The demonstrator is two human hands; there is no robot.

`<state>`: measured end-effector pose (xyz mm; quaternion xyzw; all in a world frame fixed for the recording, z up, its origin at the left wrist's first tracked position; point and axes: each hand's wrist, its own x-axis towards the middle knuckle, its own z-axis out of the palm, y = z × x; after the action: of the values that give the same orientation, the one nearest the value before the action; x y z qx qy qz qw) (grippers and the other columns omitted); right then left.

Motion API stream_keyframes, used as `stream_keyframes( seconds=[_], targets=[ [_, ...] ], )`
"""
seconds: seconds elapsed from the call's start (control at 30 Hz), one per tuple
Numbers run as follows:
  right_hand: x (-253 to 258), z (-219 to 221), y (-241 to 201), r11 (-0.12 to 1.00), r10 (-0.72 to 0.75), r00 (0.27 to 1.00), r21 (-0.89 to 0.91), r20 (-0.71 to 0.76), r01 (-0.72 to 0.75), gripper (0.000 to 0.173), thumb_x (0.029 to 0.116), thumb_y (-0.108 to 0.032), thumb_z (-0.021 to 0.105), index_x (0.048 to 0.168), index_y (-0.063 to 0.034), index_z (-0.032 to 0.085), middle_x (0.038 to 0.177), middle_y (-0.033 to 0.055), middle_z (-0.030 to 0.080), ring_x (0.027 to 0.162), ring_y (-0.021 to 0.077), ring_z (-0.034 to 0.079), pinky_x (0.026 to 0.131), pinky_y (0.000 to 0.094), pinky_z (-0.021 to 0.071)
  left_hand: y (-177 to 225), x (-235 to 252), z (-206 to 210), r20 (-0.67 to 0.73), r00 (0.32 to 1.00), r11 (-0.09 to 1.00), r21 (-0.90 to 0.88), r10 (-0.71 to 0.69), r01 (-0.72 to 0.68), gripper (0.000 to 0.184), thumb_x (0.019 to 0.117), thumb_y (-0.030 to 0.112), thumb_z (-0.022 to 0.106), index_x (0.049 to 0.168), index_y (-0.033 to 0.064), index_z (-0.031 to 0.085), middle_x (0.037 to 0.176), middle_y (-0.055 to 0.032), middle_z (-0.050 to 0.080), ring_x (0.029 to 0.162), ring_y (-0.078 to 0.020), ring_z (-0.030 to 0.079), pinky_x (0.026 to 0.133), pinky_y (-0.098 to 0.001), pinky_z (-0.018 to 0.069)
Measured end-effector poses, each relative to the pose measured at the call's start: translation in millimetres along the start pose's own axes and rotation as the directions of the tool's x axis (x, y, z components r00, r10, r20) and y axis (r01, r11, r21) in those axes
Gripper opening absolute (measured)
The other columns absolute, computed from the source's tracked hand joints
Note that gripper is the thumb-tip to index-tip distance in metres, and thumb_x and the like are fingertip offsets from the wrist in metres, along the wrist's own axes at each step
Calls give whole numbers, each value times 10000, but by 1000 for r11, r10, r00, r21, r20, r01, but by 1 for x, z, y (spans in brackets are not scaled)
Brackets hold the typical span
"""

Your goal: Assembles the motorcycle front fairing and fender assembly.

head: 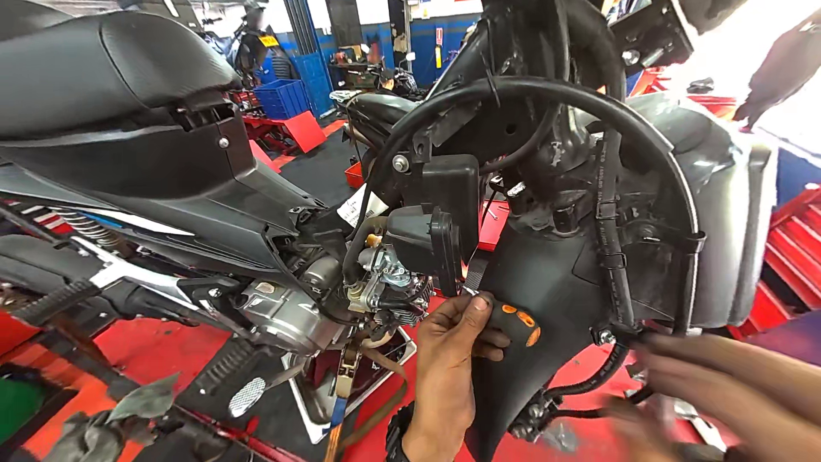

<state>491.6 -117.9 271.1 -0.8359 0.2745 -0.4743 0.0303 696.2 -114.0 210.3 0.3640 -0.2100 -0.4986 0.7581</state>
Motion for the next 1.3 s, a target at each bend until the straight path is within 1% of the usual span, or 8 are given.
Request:
stream_keyframes(
  seconds=[0.07, 0.13, 0.23, 0.47, 0.73, 1.0, 1.13, 1.3],
  targets=[
    [16, 32, -4, 965, -136, 976, -202, 168, 170, 315, 972, -336, 686, 1259, -205, 696, 1206, 102, 687, 1072, 243, 674, 795, 388, 571, -2, 1, -2, -5, 1000, 1000, 8, 14, -14, 202, 998, 133, 656, 1020, -58, 715, 813, -206, 702, 643, -189, 697, 593, -299, 609],
    [29, 56, 6, 881, -235, 931, -342, 280, 326, 310, 1023, -347, 582, 1256, -175, 692, 1187, 96, 675, 1066, 284, 651, 751, 403, 548, -3, 3, -4, 8, 1000, 1000, 6, 27, -27, 211, 1003, 136, 647, 1028, -56, 729, 814, -203, 703, 646, -179, 688, 597, -295, 601],
    [39, 59, 8, 837, -279, 897, -370, 344, 403, 277, 1042, -263, 528, 1184, -107, 707, 1057, 96, 673, 915, 280, 655, 634, 376, 528, -5, 4, -7, 17, 999, 998, 28, 52, -52, 202, 988, 137, 672, 1020, -50, 740, 811, -204, 705, 623, -171, 678, 553, -275, 583],
    [44, 50, 5, 862, -226, 917, -371, 330, 346, 251, 1003, -185, 532, 1134, -108, 732, 1113, 72, 690, 989, 270, 649, 669, 366, 535, -15, 9, -11, -64, 993, 994, 61, 99, -95, 125, 943, 84, 723, 980, -34, 740, 753, -181, 683, 547, -140, 620, 467, -230, 516],
    [48, 53, 5, 894, -190, 934, -341, 302, 292, 285, 990, -221, 542, 1172, -135, 743, 1113, 40, 701, 977, 231, 655, 691, 352, 535, -9, 10, -20, 3, 999, 995, -87, -47, 47, 157, 944, 122, 722, 1019, -12, 756, 832, -162, 695, 668, -138, 647, 614, -247, 558],
    [57, 51, 4, 909, -153, 936, -326, 318, 259, 265, 987, -253, 544, 1139, -176, 748, 1074, -7, 700, 930, 196, 640, 662, 335, 509, -4, 11, -20, 6, 990, 969, -201, -142, 140, 161, 961, 130, 699, 995, -22, 742, 816, -145, 689, 658, -132, 655, 631, -249, 578],
    [57, 52, 1, 912, -142, 938, -328, 315, 248, 274, 988, -260, 549, 1144, -164, 753, 1082, 25, 680, 941, 207, 652, 659, 338, 525, -3, 12, -20, 16, 989, 970, -192, -148, 148, 166, 943, 154, 727, 984, -6, 747, 806, -130, 693, 649, -123, 652, 623, -250, 575],
    [62, 50, 0, 906, -119, 934, -348, 336, 241, 287, 994, -307, 555, 1137, -168, 761, 1041, 46, 630, 824, 200, 632, 569, 334, 489, -1, 10, -16, -7, 986, 963, -215, -169, 163, 173, 954, 157, 714, 1010, -4, 743, 835, -135, 696, 673, -136, 661, 625, -252, 575]
  ],
)
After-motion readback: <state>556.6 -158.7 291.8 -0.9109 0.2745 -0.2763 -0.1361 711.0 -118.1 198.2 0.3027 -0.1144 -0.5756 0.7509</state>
